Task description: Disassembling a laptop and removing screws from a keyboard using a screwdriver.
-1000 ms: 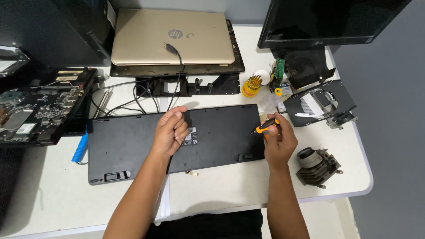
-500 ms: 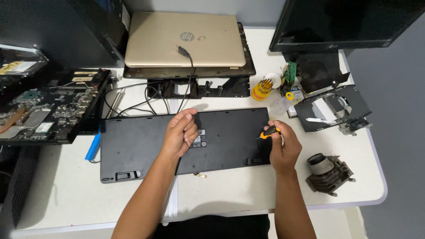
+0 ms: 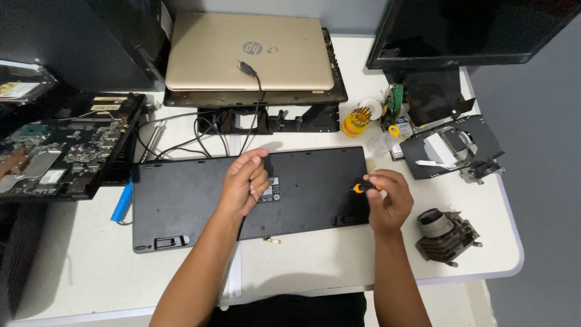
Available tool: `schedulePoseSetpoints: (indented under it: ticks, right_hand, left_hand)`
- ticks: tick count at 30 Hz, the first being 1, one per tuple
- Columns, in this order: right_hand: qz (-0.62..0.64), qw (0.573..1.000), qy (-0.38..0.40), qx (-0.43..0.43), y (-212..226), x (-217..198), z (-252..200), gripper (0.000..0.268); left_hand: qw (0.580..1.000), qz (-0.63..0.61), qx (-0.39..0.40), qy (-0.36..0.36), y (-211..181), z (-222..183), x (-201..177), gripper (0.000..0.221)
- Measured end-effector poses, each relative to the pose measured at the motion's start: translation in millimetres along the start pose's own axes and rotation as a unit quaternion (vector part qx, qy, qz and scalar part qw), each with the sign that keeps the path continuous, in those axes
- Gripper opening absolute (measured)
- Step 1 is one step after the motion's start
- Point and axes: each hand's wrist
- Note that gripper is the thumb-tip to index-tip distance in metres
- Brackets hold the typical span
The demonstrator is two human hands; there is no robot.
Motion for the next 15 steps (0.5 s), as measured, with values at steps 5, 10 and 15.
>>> schedulePoseSetpoints:
  ticks: [5, 10, 15]
  right_hand:
    - [-0.021, 1.000, -0.005, 0.004, -2, -3, -3, 0.021]
    - [0.026, 0.998, -0.024, 0.050, -10, -8, -7, 0.022]
    - [0.109, 0.981, -0.088, 0.133, -11, -4, -8, 0.022]
  left_hand:
    - [1.000, 0.007, 0.001, -0.007, 1, 1, -1, 0.021]
    - [1.000, 0.015, -0.002, -0.013, 0, -3, 2, 0.021]
    - [1.000, 0.020, 0.000, -0.013, -1, -2, 5, 0.021]
Point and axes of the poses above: each hand's wrist, its own z-axis towards the middle knuckle, its own x-axis out of the palm, y = z × x, and after that the axes turned 15 degrees about -x, right-handed
